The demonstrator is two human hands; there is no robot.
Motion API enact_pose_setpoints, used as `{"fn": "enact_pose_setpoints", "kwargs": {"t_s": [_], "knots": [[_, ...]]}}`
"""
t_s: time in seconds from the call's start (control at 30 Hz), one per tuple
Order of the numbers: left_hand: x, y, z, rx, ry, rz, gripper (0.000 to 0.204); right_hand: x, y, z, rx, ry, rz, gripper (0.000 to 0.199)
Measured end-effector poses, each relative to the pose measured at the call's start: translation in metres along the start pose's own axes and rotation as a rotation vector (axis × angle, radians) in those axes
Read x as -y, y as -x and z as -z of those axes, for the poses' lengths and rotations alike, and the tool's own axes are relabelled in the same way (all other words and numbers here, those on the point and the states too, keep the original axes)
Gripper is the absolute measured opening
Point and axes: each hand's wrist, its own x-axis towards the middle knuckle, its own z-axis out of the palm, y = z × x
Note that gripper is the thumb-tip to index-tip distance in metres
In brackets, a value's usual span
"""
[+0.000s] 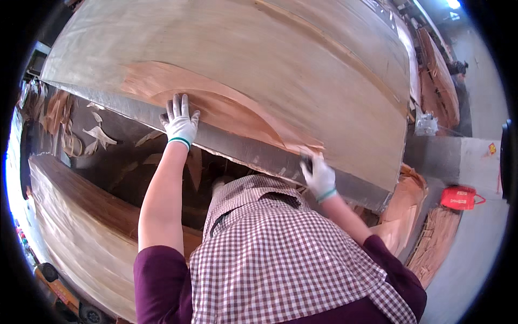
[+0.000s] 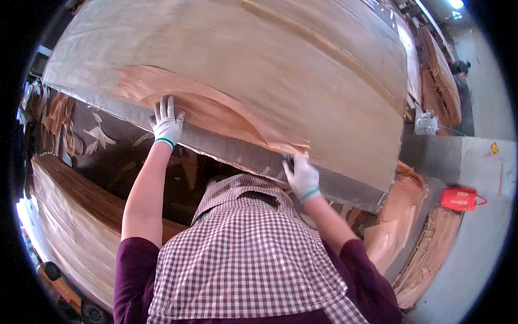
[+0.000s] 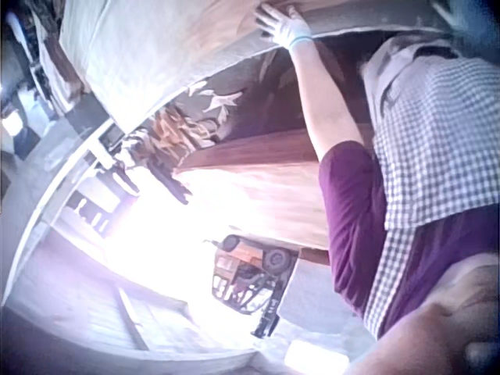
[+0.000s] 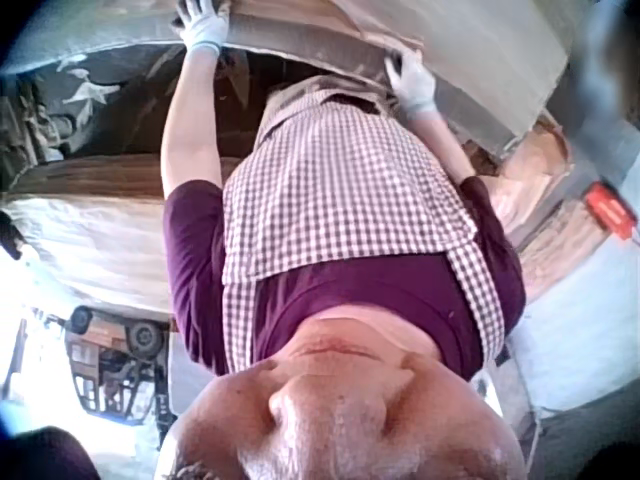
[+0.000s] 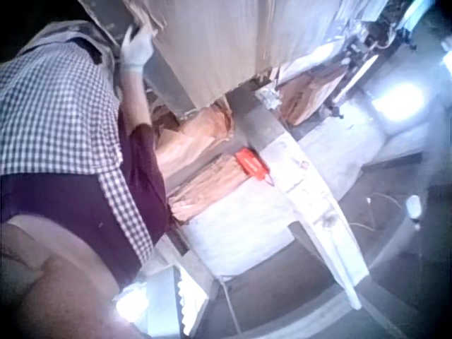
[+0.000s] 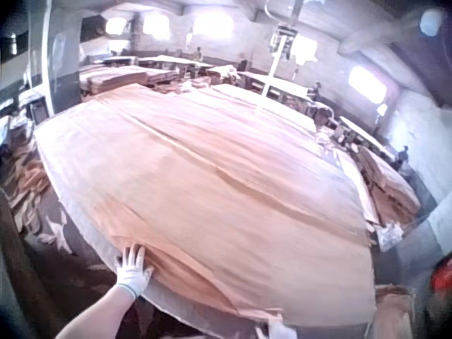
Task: The person uses a knife to trim a wood veneer sheet, peels off the excess strips, and stacks the sheet onto a large pile of similar wood veneers.
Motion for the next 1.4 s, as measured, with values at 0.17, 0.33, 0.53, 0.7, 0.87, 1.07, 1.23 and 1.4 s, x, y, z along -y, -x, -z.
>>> {"fn": "enact_pose_setpoints", "kwargs": {"t_s": [0.17,0.33,0.53,0.7,0.87,1.07,1.23,1.4], "knots": [[-0.002,-0.005,0.0,-0.029,-0.054,-0.033,0.071,-0.018,-0.063,0.012,0.245,0.225,0.048,0.037],[0.007,-0.004,0.001,0.029,-0.084,0.034,0.073,-0.031,-0.077,0.088,0.367,-0.423,-0.15,0.034],[0.002,0.002,0.01,-0.04,-0.073,-0.044,0.074,-0.183,0.011,0.146,-0.76,-1.339,-1.02,0.032],[0.001,0.0,0.031,0.008,-0.108,-0.131,0.075,-0.232,0.081,0.123,-1.069,-1.836,-0.951,0.024],[0.003,-0.024,0.084,0.191,0.004,-0.177,0.053,-0.095,-0.067,0.106,-0.649,-1.732,-0.698,0.02],[0.016,-0.052,0.12,-0.183,0.524,-0.259,0.03,0.045,-0.329,0.19,-0.425,-1.59,-0.08,0.028],[0.006,-0.047,0.158,-0.148,0.769,-0.136,0.024,0.132,-0.512,0.274,-0.459,-1.458,0.044,0.048],[0.002,-0.047,0.161,-0.169,0.816,-0.145,0.025,0.163,-0.654,0.329,-0.574,-1.485,0.121,0.019]]}}
